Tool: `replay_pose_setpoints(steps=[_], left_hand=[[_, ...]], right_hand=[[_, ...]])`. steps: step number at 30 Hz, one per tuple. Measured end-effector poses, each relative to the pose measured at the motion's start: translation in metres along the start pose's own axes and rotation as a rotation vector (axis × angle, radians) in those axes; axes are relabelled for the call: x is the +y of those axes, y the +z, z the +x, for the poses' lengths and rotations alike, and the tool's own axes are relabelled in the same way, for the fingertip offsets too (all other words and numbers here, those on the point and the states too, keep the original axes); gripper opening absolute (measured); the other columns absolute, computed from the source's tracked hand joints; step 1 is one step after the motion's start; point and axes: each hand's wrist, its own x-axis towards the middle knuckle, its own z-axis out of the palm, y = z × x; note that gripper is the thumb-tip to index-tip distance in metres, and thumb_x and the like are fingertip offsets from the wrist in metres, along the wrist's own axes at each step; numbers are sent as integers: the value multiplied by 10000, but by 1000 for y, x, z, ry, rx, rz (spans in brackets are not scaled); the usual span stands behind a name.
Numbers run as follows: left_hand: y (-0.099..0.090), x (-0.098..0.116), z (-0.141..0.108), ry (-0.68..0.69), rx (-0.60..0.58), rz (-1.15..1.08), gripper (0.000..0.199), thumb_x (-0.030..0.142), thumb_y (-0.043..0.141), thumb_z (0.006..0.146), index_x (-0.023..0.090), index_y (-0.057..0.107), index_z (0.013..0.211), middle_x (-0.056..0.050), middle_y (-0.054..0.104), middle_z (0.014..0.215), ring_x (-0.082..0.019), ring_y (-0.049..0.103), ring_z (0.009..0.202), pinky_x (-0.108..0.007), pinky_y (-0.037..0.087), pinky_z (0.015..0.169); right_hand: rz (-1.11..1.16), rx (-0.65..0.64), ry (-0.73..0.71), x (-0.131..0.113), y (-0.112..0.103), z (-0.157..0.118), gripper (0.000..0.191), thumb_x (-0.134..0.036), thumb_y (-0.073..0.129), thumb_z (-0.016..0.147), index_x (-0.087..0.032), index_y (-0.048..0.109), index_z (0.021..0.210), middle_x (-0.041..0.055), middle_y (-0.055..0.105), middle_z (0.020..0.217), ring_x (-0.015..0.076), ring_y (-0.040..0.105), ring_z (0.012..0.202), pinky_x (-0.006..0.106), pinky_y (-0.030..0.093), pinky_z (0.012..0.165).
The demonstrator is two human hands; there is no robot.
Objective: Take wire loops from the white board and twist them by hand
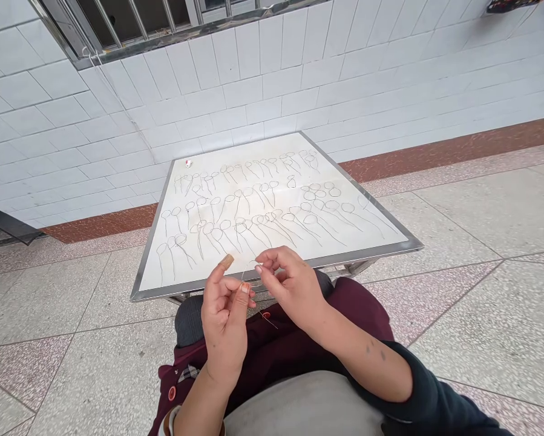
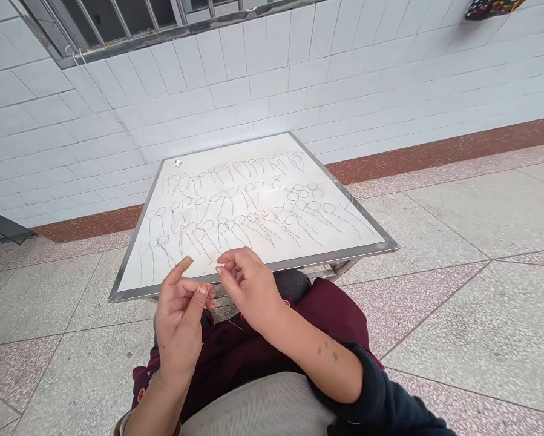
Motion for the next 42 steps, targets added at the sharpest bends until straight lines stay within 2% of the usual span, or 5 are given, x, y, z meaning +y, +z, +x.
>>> replay_pose_setpoints(steps=[6, 9, 14, 30, 42], left_hand=[[-2, -3, 1, -14, -17, -26, 472, 258, 631, 873, 247, 509, 1329, 31, 591, 737, -106, 571, 632, -242, 499, 650], [-1, -2, 3, -27, 24, -59, 486, 255, 656, 856, 243, 519, 1322, 37, 599, 723, -96, 574, 606, -235, 498, 651], [2, -1, 5, -77, 66, -95, 521, 265, 686, 834, 235, 523, 1328, 21, 649, 765, -100, 618, 618, -239, 528, 655], [-1, -8, 4, -41, 11, -97, 586, 262, 724, 801, 250, 513, 1348, -32, 682, 904, -172, 672, 885, -323, 586, 796], [-3, -9, 3, -56, 14, -15, 471, 256, 665, 858, 265, 537, 1311, 0, 668, 866, -128, 653, 771, -265, 565, 736]], right_hand=[[392, -218, 285, -3, -11, 6, 208, -394, 524, 931, -203, 605, 920, -43, 526, 677, 69, 484, 476, 212, 448, 474], [642, -334, 348, 1, -12, 6, 227, -413, 603, 890, -205, 630, 975, -36, 577, 746, 60, 514, 517, 206, 464, 505], [787, -299, 432, 8, -7, 5, 207, -335, 755, 775, -187, 649, 874, -40, 627, 696, 67, 590, 551, 189, 507, 531], [792, -153, 498, 5, -4, 9, 236, -344, 798, 716, -179, 634, 756, -44, 647, 619, 85, 638, 537, 205, 568, 538], [427, -133, 273, -1, -7, 5, 161, -360, 640, 855, -213, 646, 922, -36, 572, 713, 59, 497, 471, 190, 474, 420]])
